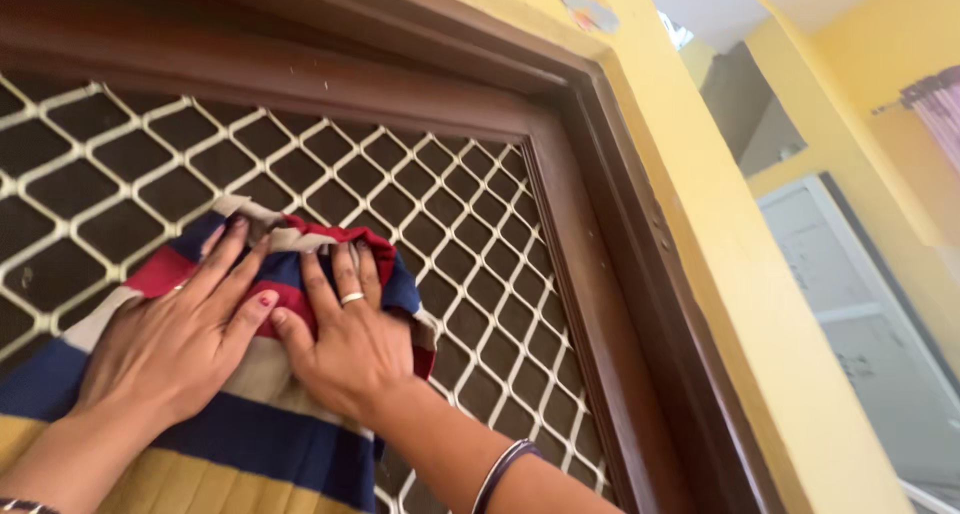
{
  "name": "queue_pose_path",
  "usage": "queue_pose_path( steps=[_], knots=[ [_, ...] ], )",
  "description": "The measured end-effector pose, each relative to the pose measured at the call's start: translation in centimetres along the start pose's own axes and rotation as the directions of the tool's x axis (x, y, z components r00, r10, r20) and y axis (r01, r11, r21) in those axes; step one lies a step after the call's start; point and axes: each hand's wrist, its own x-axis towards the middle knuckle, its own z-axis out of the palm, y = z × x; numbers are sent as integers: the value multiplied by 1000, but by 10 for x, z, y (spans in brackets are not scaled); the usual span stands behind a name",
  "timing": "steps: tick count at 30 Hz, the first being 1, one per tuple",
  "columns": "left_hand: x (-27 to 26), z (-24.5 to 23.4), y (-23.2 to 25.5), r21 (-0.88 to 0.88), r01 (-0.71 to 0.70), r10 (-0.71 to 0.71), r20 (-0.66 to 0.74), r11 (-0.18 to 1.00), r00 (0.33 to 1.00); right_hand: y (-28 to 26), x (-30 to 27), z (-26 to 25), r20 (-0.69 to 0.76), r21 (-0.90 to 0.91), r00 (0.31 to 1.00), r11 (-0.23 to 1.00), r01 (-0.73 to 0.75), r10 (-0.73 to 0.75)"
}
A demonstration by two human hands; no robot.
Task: The person wipes the surface of a brown wooden door with a white mesh screen using a multicolored cloth. The hands move the cloth across the door frame and screen in repeated wiping motions throughout the clip.
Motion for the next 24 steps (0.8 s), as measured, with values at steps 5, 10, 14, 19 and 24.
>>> queue_pose_path(
  steps=[5,10,14,19,24],
  knots=[
    [29,17,-59,121,-44,76,-277,992,958,-16,44,26,-55,138,992,983,123,-116],
    [32,-6,-121,226,-37,136,-440,973,888,-58,88,68,-142,130,965,962,241,-222],
    [24,-30,-181,403,64,111,-396,913,912,-93,118,101,-100,306,931,880,364,-350],
    [27,-39,-251,403,135,46,-408,905,912,-114,169,128,-155,184,725,701,689,-671],
    [63,-25,-302,314,75,151,-635,946,757,-135,234,129,-27,105,755,749,654,-656]
  ],
)
